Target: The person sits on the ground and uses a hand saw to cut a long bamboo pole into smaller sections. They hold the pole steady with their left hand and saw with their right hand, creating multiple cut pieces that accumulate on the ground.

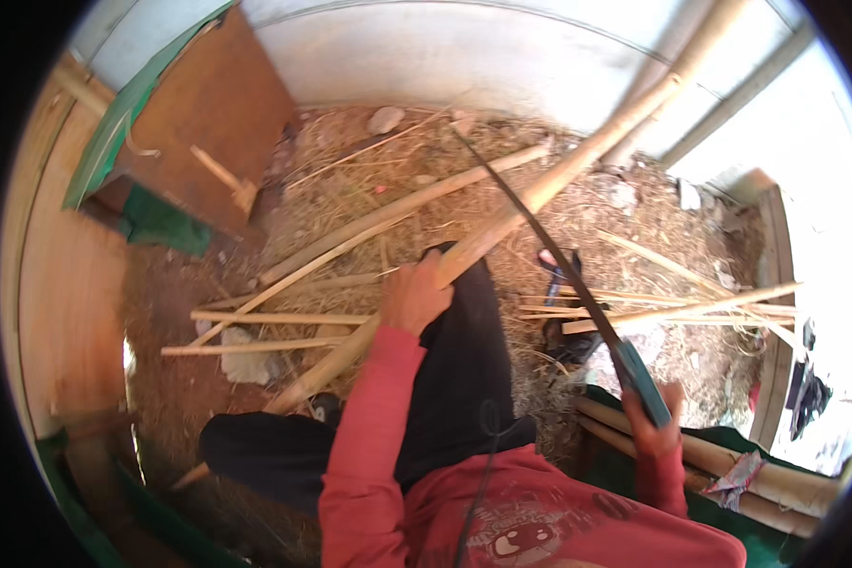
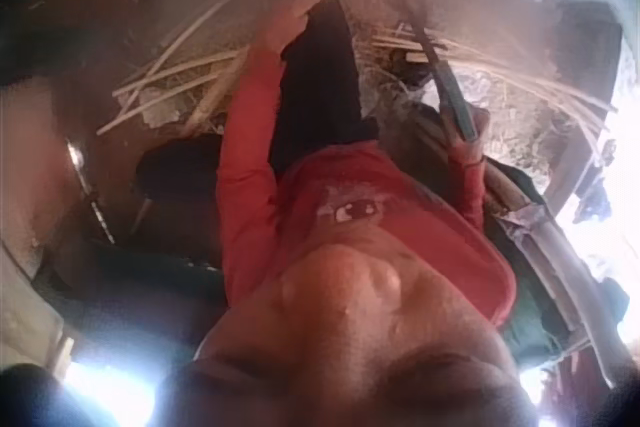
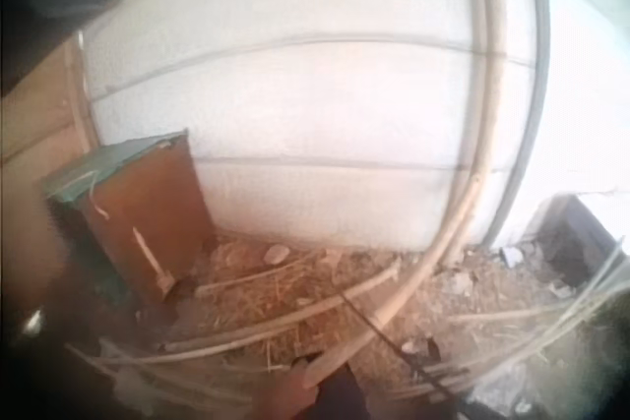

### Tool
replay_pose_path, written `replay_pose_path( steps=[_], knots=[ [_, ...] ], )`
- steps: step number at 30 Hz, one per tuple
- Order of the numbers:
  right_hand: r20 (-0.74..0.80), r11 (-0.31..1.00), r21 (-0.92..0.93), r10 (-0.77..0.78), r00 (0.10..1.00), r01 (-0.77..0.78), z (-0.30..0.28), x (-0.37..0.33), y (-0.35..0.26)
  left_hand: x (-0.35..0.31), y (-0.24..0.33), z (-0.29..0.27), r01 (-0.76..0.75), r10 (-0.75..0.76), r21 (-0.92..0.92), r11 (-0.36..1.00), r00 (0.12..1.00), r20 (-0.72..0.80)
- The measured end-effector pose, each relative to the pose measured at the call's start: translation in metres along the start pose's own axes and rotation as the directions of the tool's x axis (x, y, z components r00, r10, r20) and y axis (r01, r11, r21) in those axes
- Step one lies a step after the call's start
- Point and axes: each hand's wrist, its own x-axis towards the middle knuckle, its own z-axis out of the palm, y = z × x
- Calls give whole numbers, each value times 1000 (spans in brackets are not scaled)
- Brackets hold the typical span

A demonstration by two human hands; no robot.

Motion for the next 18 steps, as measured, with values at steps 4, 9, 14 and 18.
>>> replay_pose_path(
  steps=[4,9,14,18],
  knots=[
    [331,910,-301,-181,926,285,-3,35,4,-2,-11,-2,7,-7,3,1000,1000,-7],
    [170,995,-51,-77,982,87,-33,1,-20,-5,0,3,-12,12,1,1000,999,-42],
    [325,899,-291,-229,918,327,24,68,-6,-7,0,2,-45,45,11,999,997,-55],
    [205,912,-264,-265,942,314,-32,17,-28,-12,-2,-7,14,-13,40,999,1000,-21]
  ],
)
